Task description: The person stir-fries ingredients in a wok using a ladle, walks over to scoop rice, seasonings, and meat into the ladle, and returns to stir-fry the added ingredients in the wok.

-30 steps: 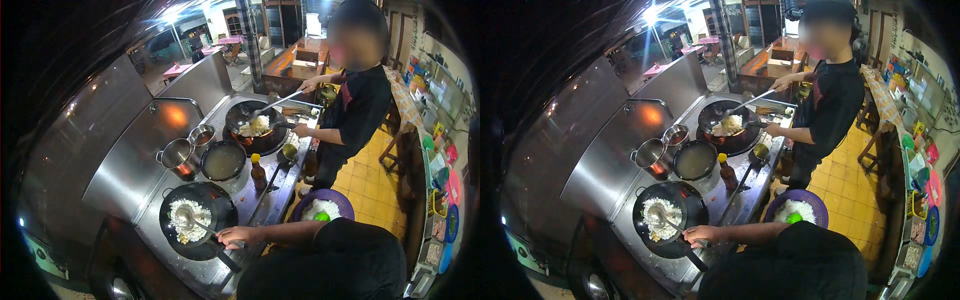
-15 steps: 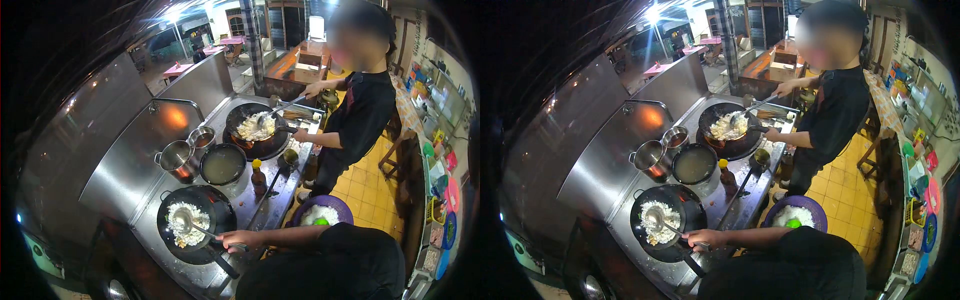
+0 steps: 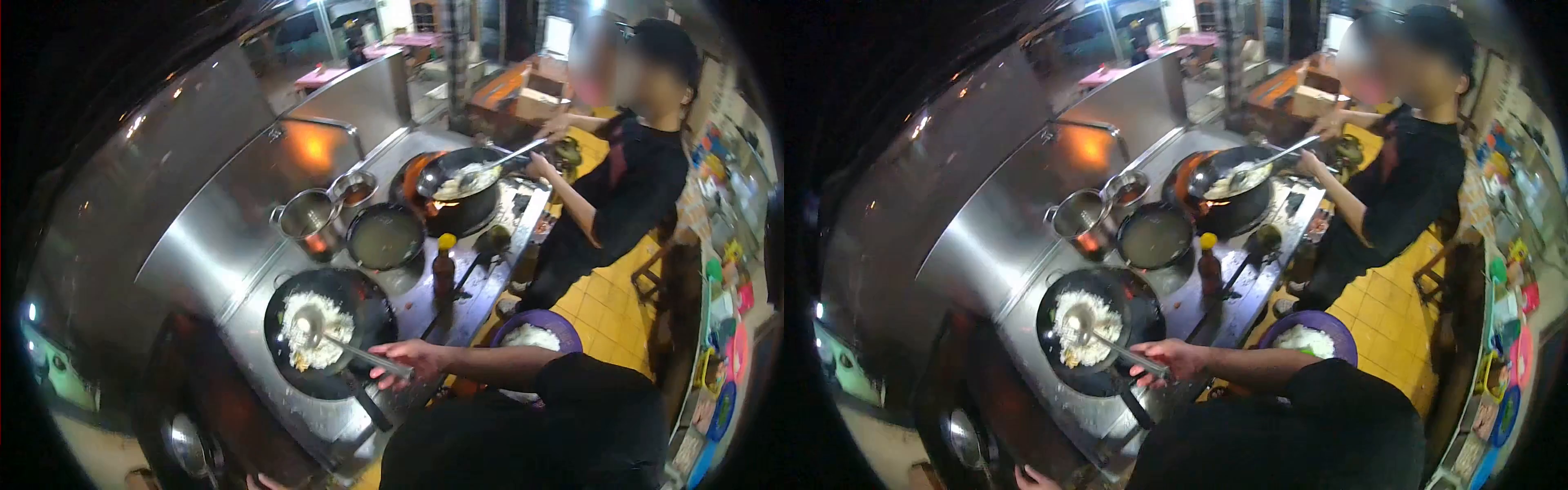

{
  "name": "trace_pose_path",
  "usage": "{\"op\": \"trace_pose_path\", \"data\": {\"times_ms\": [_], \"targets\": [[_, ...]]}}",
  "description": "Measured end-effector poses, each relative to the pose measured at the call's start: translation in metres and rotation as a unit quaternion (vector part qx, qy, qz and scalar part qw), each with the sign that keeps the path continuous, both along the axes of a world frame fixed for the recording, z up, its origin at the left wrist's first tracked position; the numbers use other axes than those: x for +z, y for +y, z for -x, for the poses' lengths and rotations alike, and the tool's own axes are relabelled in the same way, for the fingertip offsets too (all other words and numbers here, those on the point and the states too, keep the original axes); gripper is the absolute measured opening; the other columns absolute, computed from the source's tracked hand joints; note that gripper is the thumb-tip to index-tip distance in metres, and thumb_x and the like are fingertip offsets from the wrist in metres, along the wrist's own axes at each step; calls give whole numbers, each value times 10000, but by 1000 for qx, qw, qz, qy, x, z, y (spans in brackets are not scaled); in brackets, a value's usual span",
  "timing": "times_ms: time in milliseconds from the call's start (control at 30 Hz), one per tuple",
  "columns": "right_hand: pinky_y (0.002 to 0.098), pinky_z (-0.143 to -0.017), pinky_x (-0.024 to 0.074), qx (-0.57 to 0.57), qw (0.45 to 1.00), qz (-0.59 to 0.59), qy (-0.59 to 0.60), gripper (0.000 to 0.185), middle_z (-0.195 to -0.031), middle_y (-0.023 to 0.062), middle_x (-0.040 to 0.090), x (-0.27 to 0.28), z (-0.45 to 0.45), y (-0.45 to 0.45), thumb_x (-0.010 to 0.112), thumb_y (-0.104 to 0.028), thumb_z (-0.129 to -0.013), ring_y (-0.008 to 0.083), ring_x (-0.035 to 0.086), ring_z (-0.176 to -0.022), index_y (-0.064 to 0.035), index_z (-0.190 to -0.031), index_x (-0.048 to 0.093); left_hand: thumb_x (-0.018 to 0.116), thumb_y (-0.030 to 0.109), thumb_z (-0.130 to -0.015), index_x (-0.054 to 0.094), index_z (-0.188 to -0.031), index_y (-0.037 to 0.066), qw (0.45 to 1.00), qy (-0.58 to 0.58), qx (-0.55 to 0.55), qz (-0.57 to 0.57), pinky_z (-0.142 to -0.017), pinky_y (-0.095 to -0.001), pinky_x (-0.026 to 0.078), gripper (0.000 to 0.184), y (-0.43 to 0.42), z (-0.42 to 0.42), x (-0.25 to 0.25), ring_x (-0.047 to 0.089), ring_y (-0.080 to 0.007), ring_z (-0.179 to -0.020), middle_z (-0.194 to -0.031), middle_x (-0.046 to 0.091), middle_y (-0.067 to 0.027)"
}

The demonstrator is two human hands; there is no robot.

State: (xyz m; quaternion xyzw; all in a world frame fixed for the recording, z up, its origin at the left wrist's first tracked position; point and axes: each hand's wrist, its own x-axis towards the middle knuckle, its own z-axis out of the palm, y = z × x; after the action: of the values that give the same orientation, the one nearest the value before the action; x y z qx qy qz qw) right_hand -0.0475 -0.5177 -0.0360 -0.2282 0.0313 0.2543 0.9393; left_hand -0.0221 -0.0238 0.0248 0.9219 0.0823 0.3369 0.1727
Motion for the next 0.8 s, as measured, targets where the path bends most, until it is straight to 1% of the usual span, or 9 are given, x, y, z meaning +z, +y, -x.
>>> {"op": "trace_pose_path", "data": {"times_ms": [33,67,200,267,300,400,567,733,800], "targets": [[361,-722,521,-8,994,3,109,361,-1216,151,624,-6,-4,6,541,-284,-992,280,680,-946,-108,-1304,495,518,499,-985,669,-1146,-20,1000,-17,-22,-5,-784,-448,538,565,7,-5,-10,646,-370,-840,-1028,681,-233],[361,-722,521,8,994,2,111,361,-1216,151,624,-18,-10,9,541,-284,-992,280,680,-946,-108,-1304,495,582,278,-981,565,-1272,-19,996,46,-14,80,-1013,-427,434,416,30,-18,-40,552,-361,-1174,-1273,570,-211],[347,-576,489,52,938,343,-8,300,-966,118,644,5,-13,17,524,-139,-938,236,659,-739,-67,-1228,501,609,249,-961,568,-1239,-48,998,14,-27,50,-989,-436,446,409,31,-17,-42,562,-383,-1131,-1228,578,-245],[380,-505,463,-77,725,619,-290,543,-730,103,573,-5,-10,12,526,-102,-889,207,551,-544,-25,-1409,388,617,262,-955,575,-1257,-31,993,13,-41,112,-989,-416,454,422,18,-16,-31,571,-353,-1144,-1241,589,-223],[396,-557,494,45,733,655,-178,680,-766,180,618,44,-6,6,530,-124,-873,270,622,-608,7,-1484,260,620,240,-948,574,-1249,-33,997,21,-28,62,-976,-414,463,409,13,-15,-22,571,-363,-1136,-1229,590,-224],[503,-718,522,9,501,815,-289,797,-868,271,650,-11,-23,-11,587,-127,-837,391,677,-782,43,-1500,180,626,252,-938,587,-1233,-9,997,18,-28,67,-1011,-435,433,396,26,-17,-33,550,-378,-1169,-1253,582,-212],[517,-851,505,124,479,849,-187,689,-1086,329,623,-12,-32,5,535,-228,-922,461,639,-972,33,-1484,235,626,256,-938,589,-1229,0,997,20,-12,77,-1012,-436,431,390,19,-17,-27,550,-377,-1171,-1257,580,-201],[531,-839,511,152,563,795,-166,680,-1018,376,610,-7,-11,-4,472,-192,-952,461,651,-961,-30,-1531,154,622,260,-949,574,-1239,-35,994,36,-28,98,-1004,-435,437,416,20,-11,-26,564,-369,-1143,-1242,581,-221],[525,-813,520,166,508,810,-241,683,-989,363,622,26,5,-12,459,-160,-944,457,659,-942,-23,-1533,140,603,289,-962,574,-1249,-34,998,7,-21,57,-990,-445,442,433,40,-18,-49,568,-373,-1106,-1219,597,-238]]}}
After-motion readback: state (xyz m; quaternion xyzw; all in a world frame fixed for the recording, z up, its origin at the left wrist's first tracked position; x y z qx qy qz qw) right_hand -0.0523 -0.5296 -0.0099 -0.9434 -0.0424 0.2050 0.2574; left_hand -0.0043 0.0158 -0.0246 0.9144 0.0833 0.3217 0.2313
